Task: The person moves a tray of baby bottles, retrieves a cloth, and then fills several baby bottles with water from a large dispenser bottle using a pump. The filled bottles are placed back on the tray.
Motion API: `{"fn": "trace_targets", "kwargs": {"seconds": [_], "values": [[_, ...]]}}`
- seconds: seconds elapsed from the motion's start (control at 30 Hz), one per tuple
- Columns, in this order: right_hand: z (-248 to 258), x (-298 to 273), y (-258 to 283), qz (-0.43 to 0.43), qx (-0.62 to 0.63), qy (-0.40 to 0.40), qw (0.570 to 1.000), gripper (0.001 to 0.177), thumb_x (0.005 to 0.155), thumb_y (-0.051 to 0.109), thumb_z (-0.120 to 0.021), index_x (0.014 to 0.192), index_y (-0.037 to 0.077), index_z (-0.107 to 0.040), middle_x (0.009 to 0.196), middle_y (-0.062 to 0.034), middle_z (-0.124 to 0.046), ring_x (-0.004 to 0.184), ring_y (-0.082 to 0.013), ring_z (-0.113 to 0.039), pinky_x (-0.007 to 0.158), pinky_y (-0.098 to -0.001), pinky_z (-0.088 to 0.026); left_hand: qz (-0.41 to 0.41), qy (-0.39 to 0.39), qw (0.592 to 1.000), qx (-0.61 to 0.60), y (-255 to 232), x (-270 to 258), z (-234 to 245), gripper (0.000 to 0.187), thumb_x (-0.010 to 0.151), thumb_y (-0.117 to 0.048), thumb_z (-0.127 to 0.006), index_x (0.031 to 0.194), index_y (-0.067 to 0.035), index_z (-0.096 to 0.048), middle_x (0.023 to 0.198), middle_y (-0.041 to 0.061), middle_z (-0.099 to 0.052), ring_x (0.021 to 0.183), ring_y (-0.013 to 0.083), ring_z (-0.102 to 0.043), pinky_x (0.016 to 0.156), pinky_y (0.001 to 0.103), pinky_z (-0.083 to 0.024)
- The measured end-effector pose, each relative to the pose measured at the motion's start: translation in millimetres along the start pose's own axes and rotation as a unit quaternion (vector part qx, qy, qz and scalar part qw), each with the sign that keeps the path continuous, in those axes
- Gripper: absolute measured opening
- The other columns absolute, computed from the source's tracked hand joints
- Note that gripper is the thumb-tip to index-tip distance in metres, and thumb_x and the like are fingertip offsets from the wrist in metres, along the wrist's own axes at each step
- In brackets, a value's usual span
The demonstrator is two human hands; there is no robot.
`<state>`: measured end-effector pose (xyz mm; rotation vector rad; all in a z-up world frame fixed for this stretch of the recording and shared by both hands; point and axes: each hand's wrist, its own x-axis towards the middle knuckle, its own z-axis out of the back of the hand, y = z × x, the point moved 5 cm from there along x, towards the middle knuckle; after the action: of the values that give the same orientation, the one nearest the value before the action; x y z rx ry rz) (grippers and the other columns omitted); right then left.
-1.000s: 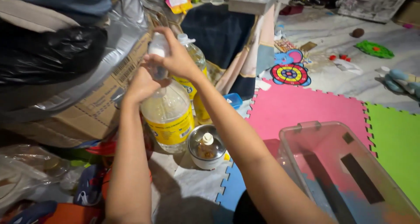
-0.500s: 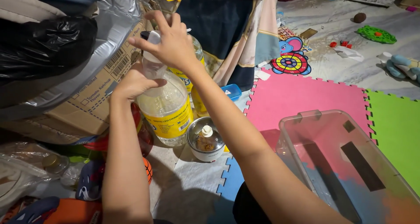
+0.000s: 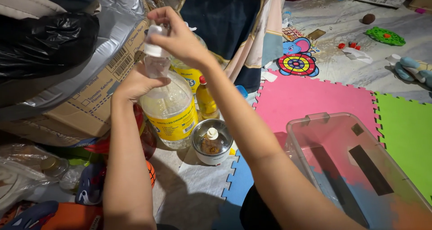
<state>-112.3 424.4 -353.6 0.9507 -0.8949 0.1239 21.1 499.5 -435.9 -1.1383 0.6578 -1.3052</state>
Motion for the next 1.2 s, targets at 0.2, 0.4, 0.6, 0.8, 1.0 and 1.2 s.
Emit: {"fn": "trace_targets", "kwargs": {"seconds": [0.2, 0.4, 0.6, 0.8, 1.0, 1.2], "values": [[14, -6, 34, -0.173, -0.44, -0.215, 0.855, 0.096, 0.071, 0.065, -0.09, 0.139, 0.012, -0.05, 0.129, -0.0214, -0.055, 0.114, -0.042, -0.059, 0.09, -0.0478, -0.052, -0.122, -0.016, 0.984, 0.131, -42, -1, -6, 0.093, 0.071, -0.009, -0.087, 0.15, -0.001, -0.039, 0.129, 0.01, -0.066, 0.123, 0.0224, -0.062, 0.106, 0.035, -0.049], [41, -10, 10, -0.029, -0.28, -0.065, 0.957, 0.067, 0.075, 0.041, -0.091, 0.124, 0.008, -0.059, 0.117, -0.0125, -0.068, 0.112, -0.0279, -0.068, 0.098, -0.0383, -0.056, -0.147, 0.057, 0.986, 0.048, -37, 1, 3, 0.094, 0.066, -0.011, -0.088, 0.149, -0.005, -0.043, 0.135, 0.007, -0.061, 0.123, 0.0186, -0.06, 0.102, 0.035, -0.05], [26, -20, 18, 0.024, -0.062, 0.11, 0.992, 0.061, 0.078, 0.017, -0.088, 0.13, 0.009, -0.057, 0.125, -0.0054, -0.065, 0.119, -0.0191, -0.066, 0.108, -0.0375, -0.057, -0.036, 0.082, 0.988, 0.129, -30, -7, 9, 0.068, 0.065, -0.008, -0.086, 0.13, -0.004, -0.064, 0.117, 0.009, -0.073, 0.104, 0.0189, -0.069, 0.09, 0.036, -0.055], [7, -19, 44, -0.136, -0.26, -0.197, 0.936, 0.081, 0.073, 0.05, -0.091, 0.136, 0.019, -0.051, 0.125, -0.0159, -0.062, 0.118, -0.0314, -0.06, 0.095, -0.045, -0.052, -0.098, 0.069, 0.99, 0.07, -45, -8, -12, 0.079, 0.069, -0.005, -0.084, 0.141, -0.004, -0.05, 0.122, 0.007, -0.071, 0.108, 0.0169, -0.069, 0.093, 0.034, -0.055], [45, -20, -6, -0.077, -0.372, -0.244, 0.892, 0.091, 0.063, 0.043, -0.094, 0.137, 0.02, -0.046, 0.128, -0.0188, -0.055, 0.117, -0.0404, -0.052, 0.091, -0.0513, -0.052, -0.116, 0.098, 0.985, -0.084, -19, 3, -18, 0.068, 0.076, -0.003, -0.077, 0.139, -0.003, -0.049, 0.126, 0.009, -0.067, 0.114, 0.0163, -0.065, 0.099, 0.034, -0.053], [98, -12, -61, -0.072, 0.204, -0.267, 0.939, 0.069, 0.065, 0.006, -0.08, 0.129, 0.01, -0.055, 0.119, -0.0165, -0.059, 0.098, -0.0308, -0.068, 0.084, -0.0464, -0.061, -0.018, 0.198, 0.9, -0.389, -2, -8, -15, 0.057, 0.083, -0.018, -0.071, 0.136, -0.001, -0.058, 0.119, 0.018, -0.072, 0.097, 0.0234, -0.071, 0.086, 0.04, -0.058]]}}
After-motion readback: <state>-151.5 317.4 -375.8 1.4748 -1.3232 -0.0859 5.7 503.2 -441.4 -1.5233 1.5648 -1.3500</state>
